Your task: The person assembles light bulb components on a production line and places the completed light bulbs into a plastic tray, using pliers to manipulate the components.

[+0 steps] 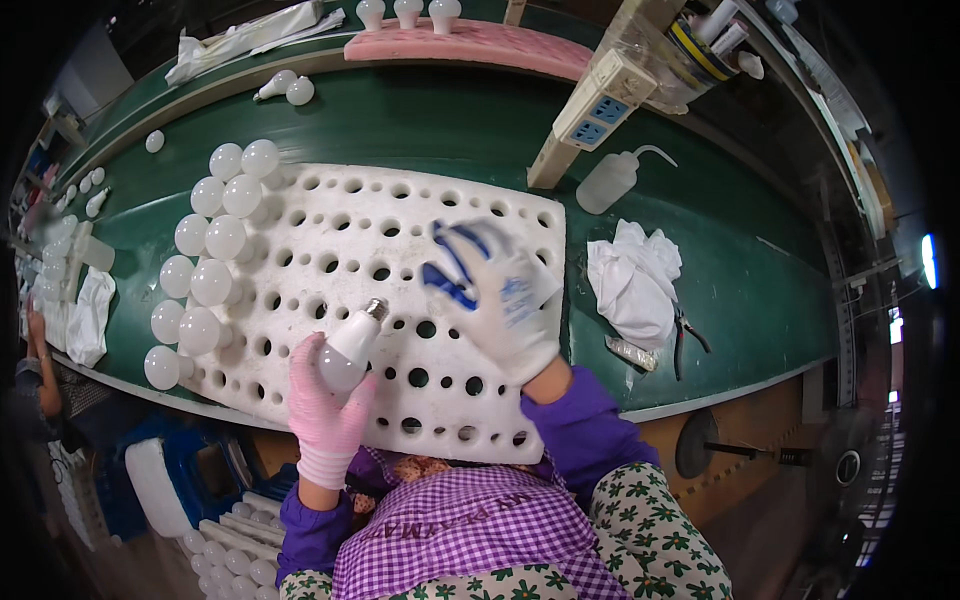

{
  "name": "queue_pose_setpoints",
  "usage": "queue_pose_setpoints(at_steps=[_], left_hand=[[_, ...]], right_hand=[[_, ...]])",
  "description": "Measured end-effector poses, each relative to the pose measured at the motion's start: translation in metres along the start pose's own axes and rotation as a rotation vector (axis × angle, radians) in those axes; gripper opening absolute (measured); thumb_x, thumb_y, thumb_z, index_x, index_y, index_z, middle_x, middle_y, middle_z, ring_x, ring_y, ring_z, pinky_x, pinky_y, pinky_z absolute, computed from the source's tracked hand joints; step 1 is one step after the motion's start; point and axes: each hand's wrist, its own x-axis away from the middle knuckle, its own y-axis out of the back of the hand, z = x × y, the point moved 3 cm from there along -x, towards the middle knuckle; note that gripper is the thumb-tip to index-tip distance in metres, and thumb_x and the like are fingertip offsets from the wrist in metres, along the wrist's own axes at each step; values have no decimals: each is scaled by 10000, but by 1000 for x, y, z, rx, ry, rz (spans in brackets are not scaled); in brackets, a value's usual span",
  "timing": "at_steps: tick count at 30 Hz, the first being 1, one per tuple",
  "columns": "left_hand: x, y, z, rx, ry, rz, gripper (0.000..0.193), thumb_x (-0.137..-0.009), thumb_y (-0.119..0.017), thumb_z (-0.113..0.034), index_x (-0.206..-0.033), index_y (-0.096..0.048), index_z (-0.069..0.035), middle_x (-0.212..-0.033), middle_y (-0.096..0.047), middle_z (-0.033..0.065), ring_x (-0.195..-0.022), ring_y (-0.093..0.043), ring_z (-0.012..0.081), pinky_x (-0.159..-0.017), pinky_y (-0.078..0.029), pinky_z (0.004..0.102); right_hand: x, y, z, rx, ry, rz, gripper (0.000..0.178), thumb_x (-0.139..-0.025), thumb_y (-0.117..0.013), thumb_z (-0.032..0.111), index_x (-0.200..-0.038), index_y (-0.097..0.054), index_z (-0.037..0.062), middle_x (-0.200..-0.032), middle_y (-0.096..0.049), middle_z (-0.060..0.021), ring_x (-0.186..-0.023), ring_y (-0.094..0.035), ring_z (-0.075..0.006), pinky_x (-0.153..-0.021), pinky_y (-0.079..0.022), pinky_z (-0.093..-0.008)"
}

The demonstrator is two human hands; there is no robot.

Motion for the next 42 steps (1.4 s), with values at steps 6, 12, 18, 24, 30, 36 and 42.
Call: queue_pose_setpoints(at_steps=[6,12,18,24,30,36,42], left_hand=[[-1,-25,-7,-243,-149,41,679,-688,-784,-151,-1263,-460,9,-1177,-556,180,-1027,-561,342,-875,-477,409],[0,-31,-6,-308,-150,29,679,-694,-776,-140,-1267,-449,18,-1180,-557,185,-1029,-558,355,-867,-476,417],[0,-32,-8,-287,-179,24,657,-687,-764,-107,-1250,-445,13,-1157,-550,213,-997,-552,381,-852,-466,450],[2,-32,-5,-258,-205,9,644,-693,-745,-96,-1248,-440,15,-1157,-534,241,-974,-544,407,-838,-462,469],[1,-31,-4,-269,-196,40,654,-695,-742,-98,-1256,-432,31,-1158,-539,236,-1002,-551,400,-862,-463,450],[-3,-29,-3,-214,-107,96,668,-708,-743,-134,-1268,-430,49,-1148,-547,236,-1030,-557,391,-890,-457,429],[-7,-25,-7,-193,-97,107,667,-735,-751,-189,-1259,-427,67,-1115,-548,243,-1004,-562,391,-868,-463,431]], right_hand=[[25,-3,-67,423,-159,111,645,-771,-703,366,-1345,-515,138,-1285,-526,-168,-1222,-468,-344,-1018,-359,-482],[21,-1,-1,17,20,156,549,-791,-680,307,-1308,-548,174,-1304,-513,-161,-1146,-524,-332,-961,-412,-473],[23,-26,23,180,283,333,503,-792,-653,215,-1288,-576,179,-1383,-488,-136,-1116,-542,-314,-934,-428,-425],[37,-28,39,72,353,385,485,-765,-625,187,-1249,-590,180,-1407,-491,-79,-1075,-554,-312,-888,-426,-419],[38,-29,47,332,330,357,458,-789,-589,144,-1243,-604,200,-1415,-492,-57,-1095,-539,-309,-910,-408,-419],[29,-31,38,315,203,273,489,-781,-614,139,-1268,-601,181,-1350,-553,-46,-1113,-546,-275,-957,-400,-442],[43,-39,37,167,248,230,467,-772,-615,148,-1238,-625,187,-1369,-537,-48,-1116,-531,-293,-937,-398,-438]])
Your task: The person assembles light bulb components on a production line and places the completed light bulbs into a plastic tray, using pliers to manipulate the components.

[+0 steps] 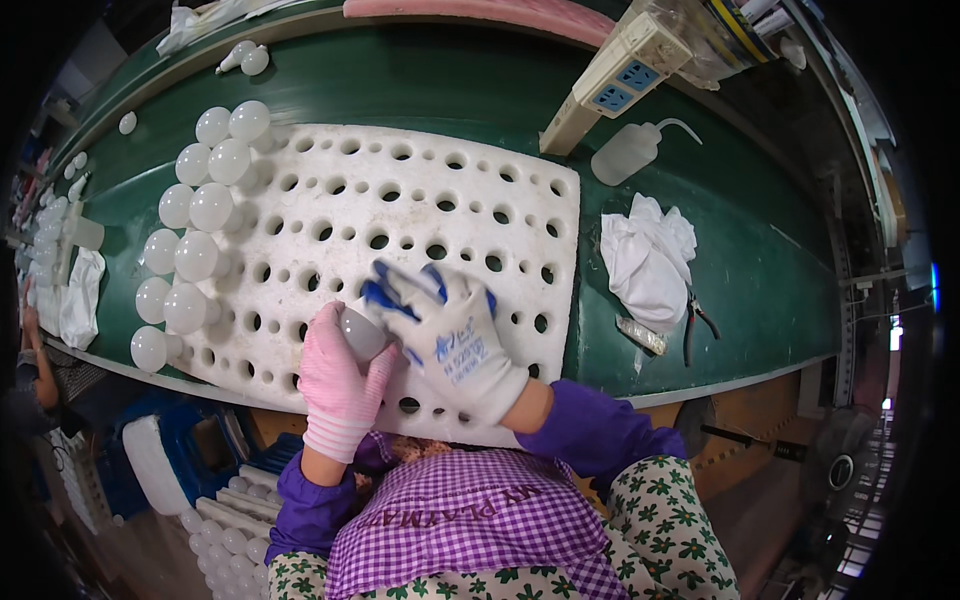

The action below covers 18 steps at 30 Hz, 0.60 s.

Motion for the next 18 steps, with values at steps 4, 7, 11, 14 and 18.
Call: queue_pose_setpoints(at_steps=[4,7,11,14,18], left_hand=[[-5,0,-1,42,48,31,678,-741,-754,-209,-1254,-422,84,-1084,-547,249,-980,-569,385,-852,-473,426],[-2,2,2,17,23,11,686,-746,-757,-224,-1257,-422,90,-1090,-548,253,-989,-572,386,-863,-473,420],[-6,1,2,65,86,42,697,-749,-760,-240,-1259,-420,92,-1091,-550,257,-1000,-573,389,-868,-473,424],[-5,1,5,81,85,56,709,-749,-761,-249,-1265,-415,91,-1104,-547,262,-1005,-574,392,-871,-471,428],[-6,1,3,74,142,75,713,-754,-756,-229,-1297,-395,60,-1140,-552,261,-1027,-570,395,-880,-467,429]], right_hand=[[7,-7,-1,53,-26,-22,522,-763,-624,157,-1282,-596,200,-1402,-504,-48,-1122,-507,-327,-937,-393,-445],[10,-1,9,-18,41,-30,554,-748,-624,144,-1299,-582,185,-1392,-506,-56,-1130,-496,-324,-935,-391,-447],[3,-6,-6,119,-59,-54,473,-746,-619,149,-1214,-649,214,-1370,-526,-49,-1137,-487,-309,-934,-391,-443],[16,-7,13,55,45,-79,515,-768,-611,163,-1280,-602,218,-1410,-491,-51,-1131,-487,-342,-933,-386,-444],[-1,-11,-15,64,-116,-49,467,-772,-598,162,-1233,-639,218,-1389,-516,-38,-1140,-492,-337,-957,-380,-444]])
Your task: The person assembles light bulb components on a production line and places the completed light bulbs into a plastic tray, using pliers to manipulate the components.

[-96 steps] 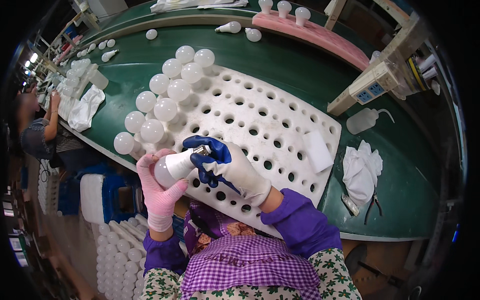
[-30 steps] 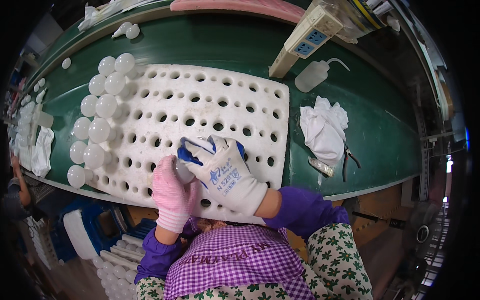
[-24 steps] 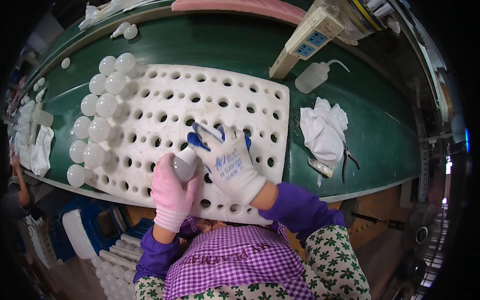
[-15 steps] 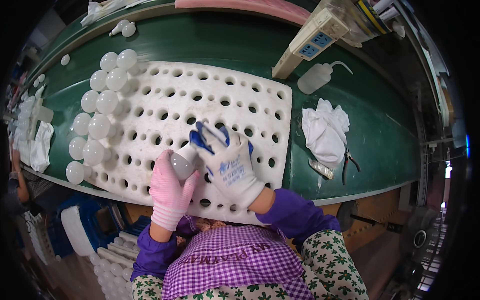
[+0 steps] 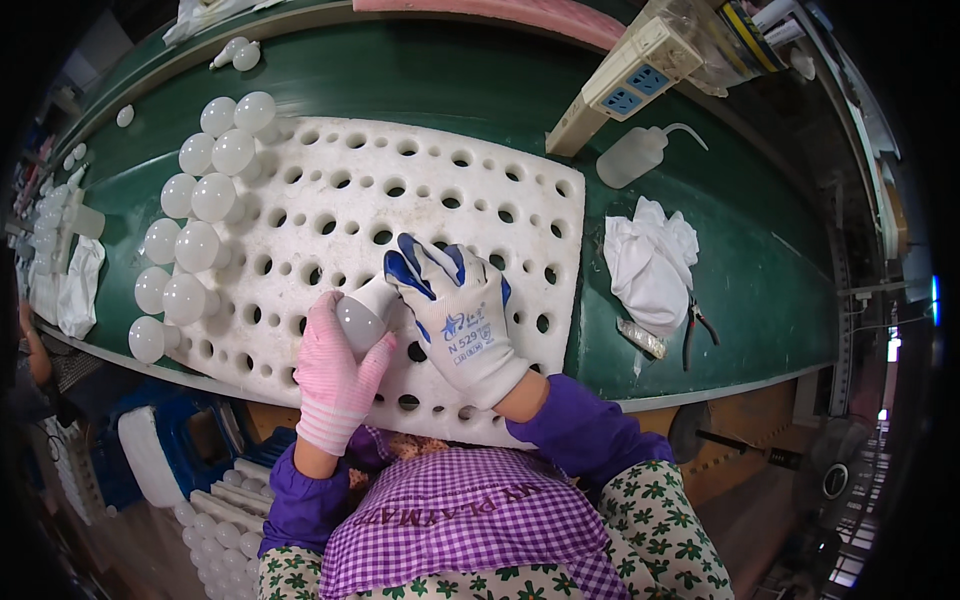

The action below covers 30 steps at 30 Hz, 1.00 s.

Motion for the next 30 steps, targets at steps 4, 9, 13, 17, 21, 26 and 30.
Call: queue_pose_setpoints(at_steps=[4,9,13,17,21,26,30], left_hand=[[2,-1,5,-1,-41,7,721,-746,-759,-226,-1301,-396,58,-1140,-554,260,-1029,-572,395,-882,-465,430],[2,-4,-1,-45,-85,-58,703,-731,-759,-209,-1276,-410,67,-1123,-548,255,-1006,-566,399,-869,-466,438],[10,-9,-6,-128,-225,-171,666,-711,-759,-152,-1247,-420,54,-1076,-547,248,-961,-559,411,-819,-467,455],[19,-16,-7,-162,-251,-194,651,-686,-759,-99,-1238,-431,6,-1142,-525,237,-924,-545,397,-755,-432,481],[20,-18,-6,-120,-303,-238,620,-679,-762,-95,-1207,-445,-20,-1154,-522,232,-914,-545,393,-764,-432,487],[17,-19,-3,-45,-292,-218,614,-680,-761,-94,-1198,-445,6,-1117,-530,253,-905,-553,396,-746,-458,466],[16,-15,0,77,-252,-227,593,-726,-759,-149,-1201,-457,39,-1153,-503,270,-951,-560,411,-787,-486,437]], right_hand=[[12,12,23,-56,205,-37,485,-765,-607,148,-1246,-626,206,-1386,-512,-55,-1120,-503,-352,-944,-398,-452],[-5,11,10,72,50,30,398,-768,-612,152,-1158,-673,202,-1380,-525,-40,-1109,-517,-343,-921,-414,-448],[1,25,24,-42,240,-43,446,-760,-626,141,-1202,-640,198,-1322,-570,-52,-1067,-538,-314,-893,-423,-439],[-17,18,-21,12,-83,142,414,-798,-612,154,-1209,-650,198,-1329,-572,-39,-1089,-547,-274,-950,-387,-408],[-21,31,-15,-35,61,17,405,-776,-624,130,-1179,-643,164,-1338,-561,-72,-1031,-578,-308,-892,-461,-392],[-18,38,17,15,184,221,429,-778,-619,147,-1204,-631,197,-1369,-537,-53,-1077,-562,-317,-912,-422,-422],[-29,27,1,54,218,278,422,-782,-612,156,-1201,-635,212,-1379,-530,-48,-1102,-555,-306,-919,-413,-427]])
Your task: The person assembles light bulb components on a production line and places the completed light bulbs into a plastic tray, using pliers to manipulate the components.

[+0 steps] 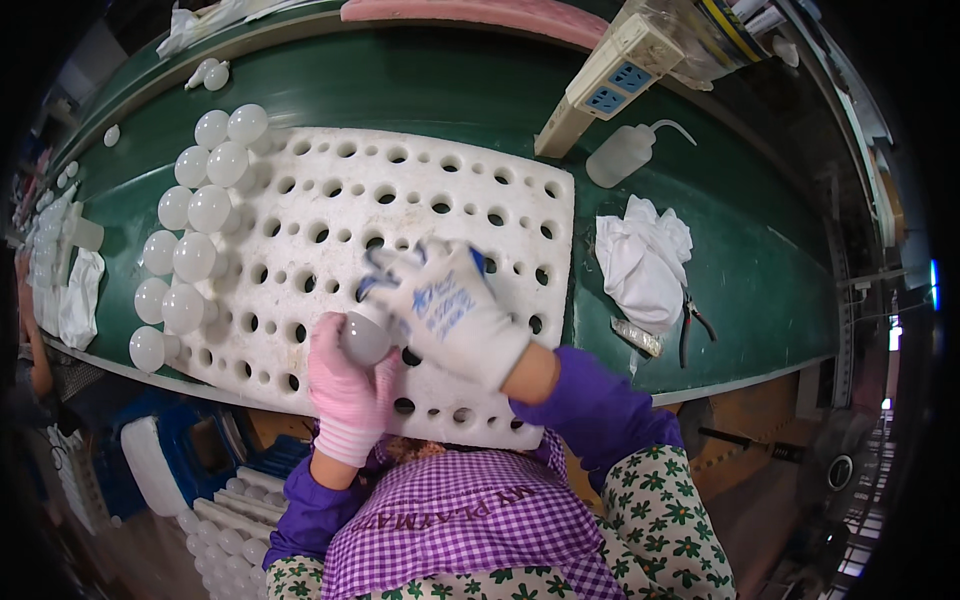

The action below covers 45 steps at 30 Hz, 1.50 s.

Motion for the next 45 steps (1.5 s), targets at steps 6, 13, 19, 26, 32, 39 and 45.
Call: queue_pose_setpoints(at_steps=[6,13,19,26,32,39,45], left_hand=[[-23,13,13,31,278,121,619,-806,-731,-262,-1248,-445,64,-1275,-424,251,-1037,-562,384,-885,-483,410],[-29,14,1,-138,89,144,660,-769,-745,-178,-1323,-434,-2,-1371,-417,235,-1084,-593,385,-855,-525,404],[-24,11,10,15,191,225,746,-709,-788,-114,-1353,-422,-22,-1303,-508,197,-1140,-556,329,-895,-500,369],[-26,13,12,-12,133,199,739,-749,-767,-223,-1351,-408,10,-1304,-496,227,-1059,-609,363,-854,-521,386],[-28,9,13,-1,229,202,731,-753,-770,-259,-1324,-423,35,-1241,-542,216,-1017,-623,351,-849,-514,376],[-27,17,23,486,571,186,678,-811,-733,-267,-1330,-406,24,-1140,-580,153,-842,-636,200,-686,-531,289],[-17,18,18,1042,770,147,627,-856,-685,-252,-1330,-378,22,-1072,-591,122,-773,-622,157,-619,-516,258]], right_hand=[[0,-3,-25,-236,-234,-255,404,-860,-582,219,-1264,-596,236,-1381,-524,-76,-1133,-539,-337,-966,-407,-475],[5,-21,-10,-129,-267,-112,416,-850,-566,183,-1264,-592,220,-1415,-481,-81,-1105,-543,-312,-942,-417,-474],[2,-14,-7,-108,-294,-80,427,-818,-600,169,-1245,-613,195,-1399,-504,-61,-1098,-544,-304,-957,-399,-434],[14,-19,11,-1,-205,-236,465,-803,-605,184,-1268,-593,169,-1390,-500,-92,-1096,-525,-303,-930,-391,-428],[16,-30,16,35,-193,-299,509,-776,-621,174,-1283,-584,155,-1407,-485,-89,-1098,-520,-330,-927,-399,-450],[7,-26,-17,-108,-277,-364,517,-769,-632,158,-1284,-594,189,-1397,-495,-77,-1108,-517,-316,-931,-399,-431],[15,9,-2,-77,-241,-505,523,-806,-634,158,-1320,-577,229,-1434,-452,-83,-1138,-499,-316,-949,-389,-430]])
